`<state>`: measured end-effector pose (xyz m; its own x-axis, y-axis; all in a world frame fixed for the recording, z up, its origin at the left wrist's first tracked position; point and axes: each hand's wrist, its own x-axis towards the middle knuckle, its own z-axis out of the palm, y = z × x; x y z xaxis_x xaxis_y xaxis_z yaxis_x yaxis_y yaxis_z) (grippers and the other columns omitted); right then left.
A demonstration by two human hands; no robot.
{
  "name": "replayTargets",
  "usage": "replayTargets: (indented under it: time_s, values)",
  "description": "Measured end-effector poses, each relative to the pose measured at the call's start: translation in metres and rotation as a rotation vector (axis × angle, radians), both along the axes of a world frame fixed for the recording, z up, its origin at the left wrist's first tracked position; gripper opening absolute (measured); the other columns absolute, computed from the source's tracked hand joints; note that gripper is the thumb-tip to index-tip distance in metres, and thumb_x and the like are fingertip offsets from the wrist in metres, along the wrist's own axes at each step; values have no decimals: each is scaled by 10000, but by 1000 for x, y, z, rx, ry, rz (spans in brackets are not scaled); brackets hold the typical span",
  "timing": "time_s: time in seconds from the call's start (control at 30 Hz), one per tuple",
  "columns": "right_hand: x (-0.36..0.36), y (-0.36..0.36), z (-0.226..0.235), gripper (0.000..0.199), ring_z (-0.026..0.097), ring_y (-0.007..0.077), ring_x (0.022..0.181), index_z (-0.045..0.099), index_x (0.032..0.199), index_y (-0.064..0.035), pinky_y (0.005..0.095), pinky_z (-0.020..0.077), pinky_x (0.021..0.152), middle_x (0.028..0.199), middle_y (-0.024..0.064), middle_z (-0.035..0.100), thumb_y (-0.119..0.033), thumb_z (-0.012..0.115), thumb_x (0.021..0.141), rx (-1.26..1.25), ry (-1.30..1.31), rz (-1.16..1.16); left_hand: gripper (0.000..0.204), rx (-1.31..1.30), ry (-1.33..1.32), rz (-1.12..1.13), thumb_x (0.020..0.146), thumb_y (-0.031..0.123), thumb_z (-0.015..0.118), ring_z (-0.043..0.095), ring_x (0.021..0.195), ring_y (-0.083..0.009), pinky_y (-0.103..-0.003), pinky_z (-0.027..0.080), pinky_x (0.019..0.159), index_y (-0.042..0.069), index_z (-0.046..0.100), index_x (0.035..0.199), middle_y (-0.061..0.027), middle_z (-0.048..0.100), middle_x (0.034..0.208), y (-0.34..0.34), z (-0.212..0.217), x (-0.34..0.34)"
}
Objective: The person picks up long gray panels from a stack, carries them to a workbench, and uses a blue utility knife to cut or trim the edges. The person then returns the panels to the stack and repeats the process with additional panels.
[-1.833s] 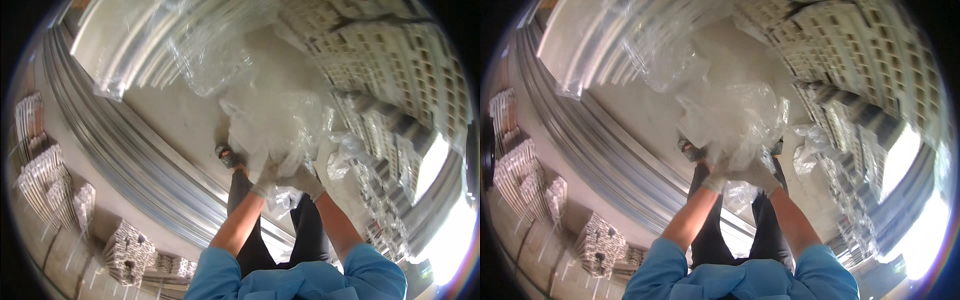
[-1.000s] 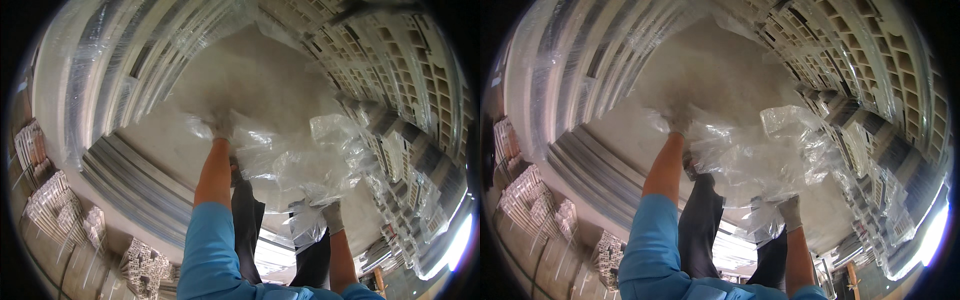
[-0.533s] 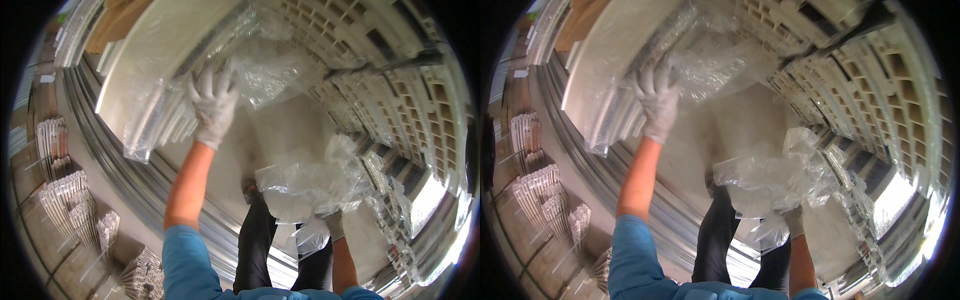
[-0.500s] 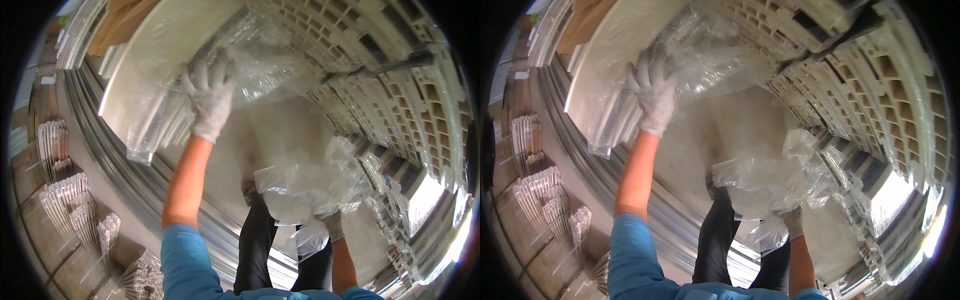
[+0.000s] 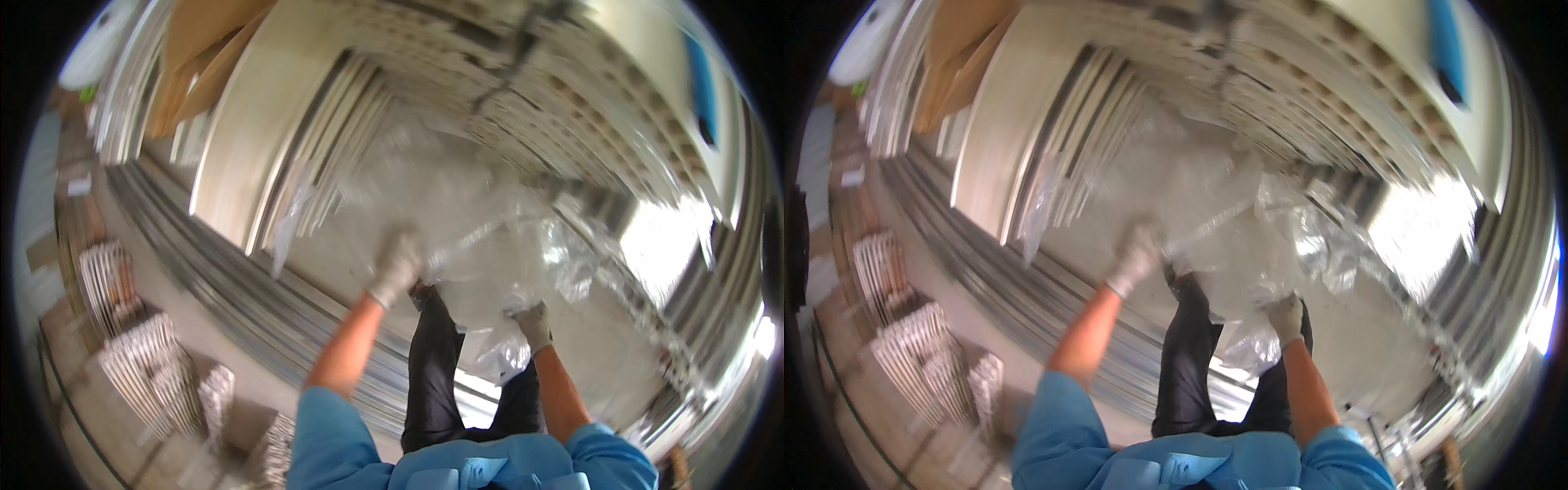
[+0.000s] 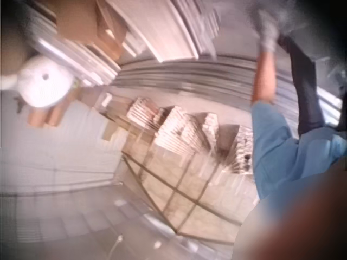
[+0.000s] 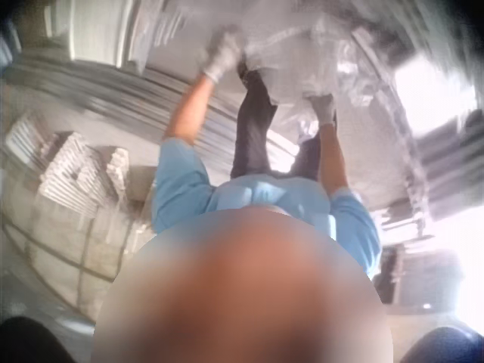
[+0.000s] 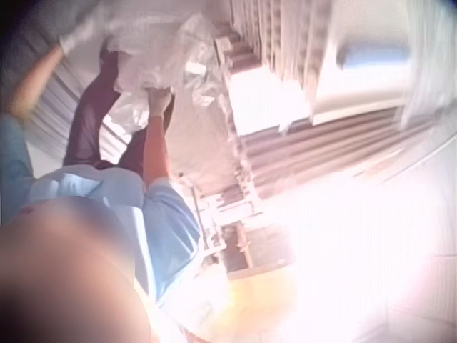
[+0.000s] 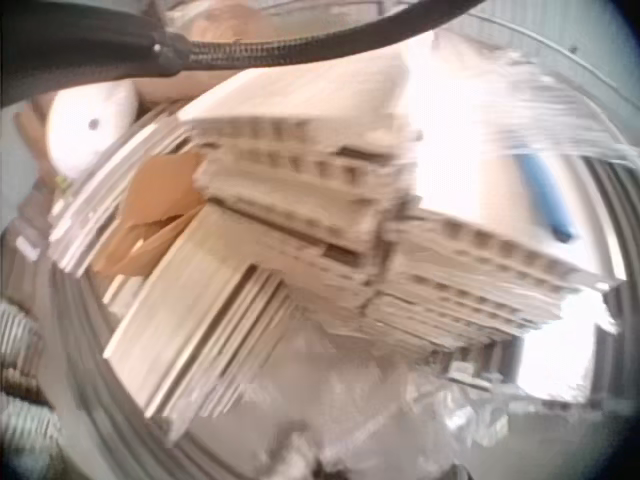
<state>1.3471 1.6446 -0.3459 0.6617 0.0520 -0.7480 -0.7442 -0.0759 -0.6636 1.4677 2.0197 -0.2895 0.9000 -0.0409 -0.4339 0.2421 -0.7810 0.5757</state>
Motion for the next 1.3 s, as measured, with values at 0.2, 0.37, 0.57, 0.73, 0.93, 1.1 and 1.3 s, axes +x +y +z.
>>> replayTargets:
  time_s: [0.2,0.37,0.57,0.73,0.93,1.1,1.3]
  values:
    - [-14,-4,116,512,634,183,1073,600,1252,18,343,504,951,1166,113,680,-165,803,819,22,-61,51,288,-1123,656,623,943,86,584,630,1084,-294,-394,483,982,35,633,1222,-141,678,1134,-143,33,-137]
    - [-49,-79,244,495,653,149,862,653,1185,16,315,538,784,995,80,701,-186,833,771,267,-44,-412,285,-895,632,11,1029,220,561,574,1138,-186,-346,429,1051,28,654,1218,-67,650,1212,-233,123,-132]
    - [-48,-190,343,203,628,161,761,705,980,-3,320,520,695,871,69,691,-65,699,787,-616,-80,-617,265,-1277,581,-395,1023,236,552,598,1092,-210,-364,482,960,22,666,1128,-86,681,1121,-402,208,-87]
    - [17,-338,331,333,641,205,955,654,1139,65,362,518,854,1084,125,696,-93,664,846,-850,-627,-634,288,-950,-286,-417,962,204,616,566,1149,-386,-442,459,993,51,626,1206,-190,593,1265,-514,261,-17]
    - [235,-455,227,647,662,296,1045,562,1350,64,430,519,883,1246,176,657,-368,691,886,-479,-549,-496,422,-650,-276,-80,929,289,679,551,1220,-400,-439,433,1054,36,610,1260,-212,582,1320,-459,252,42]
    - [371,-420,145,775,618,323,1186,481,1458,6,426,461,1004,1386,243,576,-473,689,885,-993,101,494,442,-384,50,173,904,309,680,594,1184,-341,-416,461,1021,9,622,1223,-198,622,1258,-331,204,21]
    - [324,-390,156,717,609,312,1215,490,1451,1,387,452,1016,1371,223,602,-441,673,918,-935,-310,312,814,165,-52,667,858,312,778,304,1476,-335,-409,274,1202,45,376,1514,-195,372,1559,-93,145,5]
